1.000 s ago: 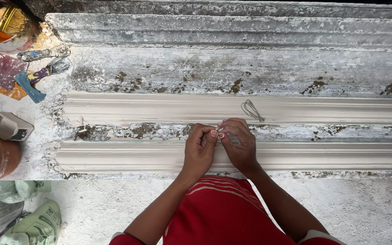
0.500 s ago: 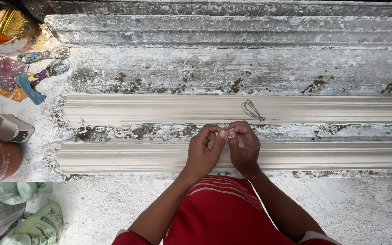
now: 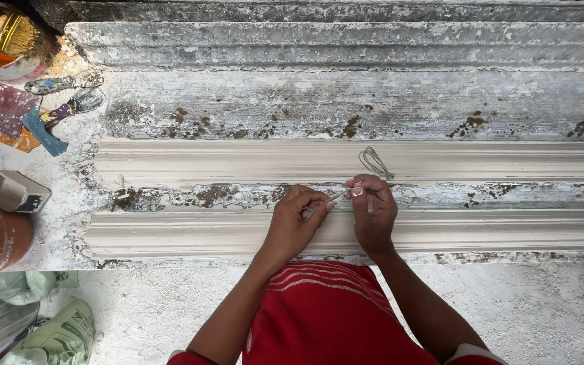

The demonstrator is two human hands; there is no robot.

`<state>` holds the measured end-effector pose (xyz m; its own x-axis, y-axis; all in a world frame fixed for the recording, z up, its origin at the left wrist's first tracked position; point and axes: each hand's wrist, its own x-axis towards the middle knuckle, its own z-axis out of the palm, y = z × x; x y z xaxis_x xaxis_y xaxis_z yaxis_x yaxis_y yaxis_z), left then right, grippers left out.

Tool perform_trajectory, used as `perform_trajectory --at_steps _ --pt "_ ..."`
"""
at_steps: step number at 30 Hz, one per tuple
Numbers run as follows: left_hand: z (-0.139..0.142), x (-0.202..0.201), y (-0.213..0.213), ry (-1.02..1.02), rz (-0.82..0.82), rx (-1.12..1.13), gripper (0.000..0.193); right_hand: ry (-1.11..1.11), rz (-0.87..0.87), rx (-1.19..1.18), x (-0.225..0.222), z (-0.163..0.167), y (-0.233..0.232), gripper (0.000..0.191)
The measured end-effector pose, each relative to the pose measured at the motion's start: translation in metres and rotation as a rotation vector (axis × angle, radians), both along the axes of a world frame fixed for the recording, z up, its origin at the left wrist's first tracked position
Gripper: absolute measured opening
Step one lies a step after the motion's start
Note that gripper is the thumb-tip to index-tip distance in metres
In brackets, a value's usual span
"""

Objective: The person ties a green string around a white decorative molding piece on a workbench, then scrapes dried material from the bench surface with a small metal tool.

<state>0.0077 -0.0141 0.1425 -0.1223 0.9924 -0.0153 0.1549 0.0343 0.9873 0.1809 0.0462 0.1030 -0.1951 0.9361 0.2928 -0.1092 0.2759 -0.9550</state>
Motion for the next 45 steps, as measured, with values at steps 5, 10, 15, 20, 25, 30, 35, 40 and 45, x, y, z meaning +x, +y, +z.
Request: perform_trajectory --at_steps 5,10,15,20,25,30,35,40,45 --pt "-0.010 0.001 -0.001 -0.349 -0.041 -0.307 0.026 -0.148 0.372 -0.254 -0.004 0.013 0.000 0.030" --pt "-0.009 0.000 -0.006 -0.427 -0.005 -0.128 0.019 -0.154 0.469 -0.299 0.007 0.013 0.013 0.018" --pt "-0.016 -0.004 -0.009 -0.548 -0.331 -0.221 0.021 0.221 0.655 -0.725 0.025 0.001 0.010 0.025" --pt "-0.018 0.003 -0.011 -1.148 -0.304 -0.019 0.039 0.525 0.750 -0.579 0.032 -0.004 0.004 0.032" --pt "-0.004 0.000 -0.001 -0.464 -0.228 0.008 0.012 0.079 0.490 -0.590 0.018 0.000 0.019 0.016" --pt "0.001 0.002 0.013 -0.248 0.072 -0.016 0.025 0.247 0.429 -0.553 0.012 0.003 0.021 0.012" --pt "0.002 -0.011 0.018 -0.855 -0.010 -0.057 0.023 0.531 0.412 -0.675 0.015 -0.005 0.029 0.011" --pt "0.022 -0.011 0.005 -0.643 -0.423 0.059 0.029 0.616 0.456 -0.776 0.018 -0.010 0.032 0.014" --pt "0.032 0.003 0.014 -0.442 -0.454 0.152 0.026 0.761 0.526 -0.819 0.020 0.000 0.034 0.020"
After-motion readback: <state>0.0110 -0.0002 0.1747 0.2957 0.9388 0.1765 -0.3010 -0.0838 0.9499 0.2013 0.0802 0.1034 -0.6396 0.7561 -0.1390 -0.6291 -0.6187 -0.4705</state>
